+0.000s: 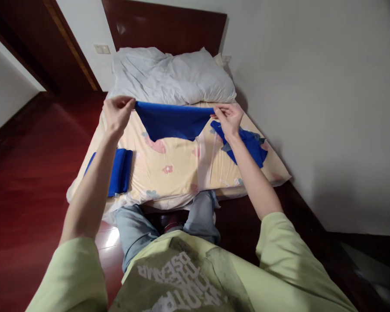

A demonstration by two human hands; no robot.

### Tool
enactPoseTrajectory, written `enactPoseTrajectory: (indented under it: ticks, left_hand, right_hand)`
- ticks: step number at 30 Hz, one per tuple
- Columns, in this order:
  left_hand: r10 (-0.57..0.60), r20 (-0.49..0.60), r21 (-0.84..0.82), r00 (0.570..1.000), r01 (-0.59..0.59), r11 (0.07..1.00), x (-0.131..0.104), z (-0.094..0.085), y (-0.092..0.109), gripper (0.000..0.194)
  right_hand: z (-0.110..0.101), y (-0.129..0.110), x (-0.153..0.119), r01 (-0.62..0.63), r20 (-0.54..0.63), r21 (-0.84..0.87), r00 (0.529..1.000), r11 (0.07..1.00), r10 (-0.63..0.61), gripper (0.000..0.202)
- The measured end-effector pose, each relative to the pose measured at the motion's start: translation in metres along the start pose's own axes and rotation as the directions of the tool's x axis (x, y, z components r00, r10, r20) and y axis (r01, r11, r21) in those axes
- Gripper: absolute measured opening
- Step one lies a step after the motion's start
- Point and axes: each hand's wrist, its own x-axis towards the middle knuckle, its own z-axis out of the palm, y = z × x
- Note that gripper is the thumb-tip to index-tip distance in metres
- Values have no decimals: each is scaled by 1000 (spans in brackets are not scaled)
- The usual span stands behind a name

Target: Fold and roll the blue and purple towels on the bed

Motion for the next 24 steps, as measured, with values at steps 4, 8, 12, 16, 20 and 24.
enactPoseTrajectory:
  ticks: [4,8,12,16,20,24]
  left_hand:
    - [-147,-62,-86,987,141,986,-84,8,-8,35]
    - [-359,93,-28,929,363,931,-210,44,-51,35]
    - [-580,291,110,761,575,811,-317,80,-93,40]
    - [-698,294,182,653,679,711,-367,92,-116,44]
    - [-697,302,198,651,672,714,-376,92,-136,41]
    - [-638,353,193,685,614,766,-381,90,-157,47]
  right_hand:
    - [-16,33,-71,-71,-48,-6,996,997,70,53]
    - [-20,85,-198,-446,-49,-59,895,893,444,56]
    - [-12,123,-315,-750,-88,-88,662,656,744,55]
    - [-9,139,-368,-804,-105,-92,595,588,797,52]
    - [-10,148,-373,-813,-102,-87,582,575,807,46]
    - [-13,149,-368,-824,-33,-76,566,562,824,37]
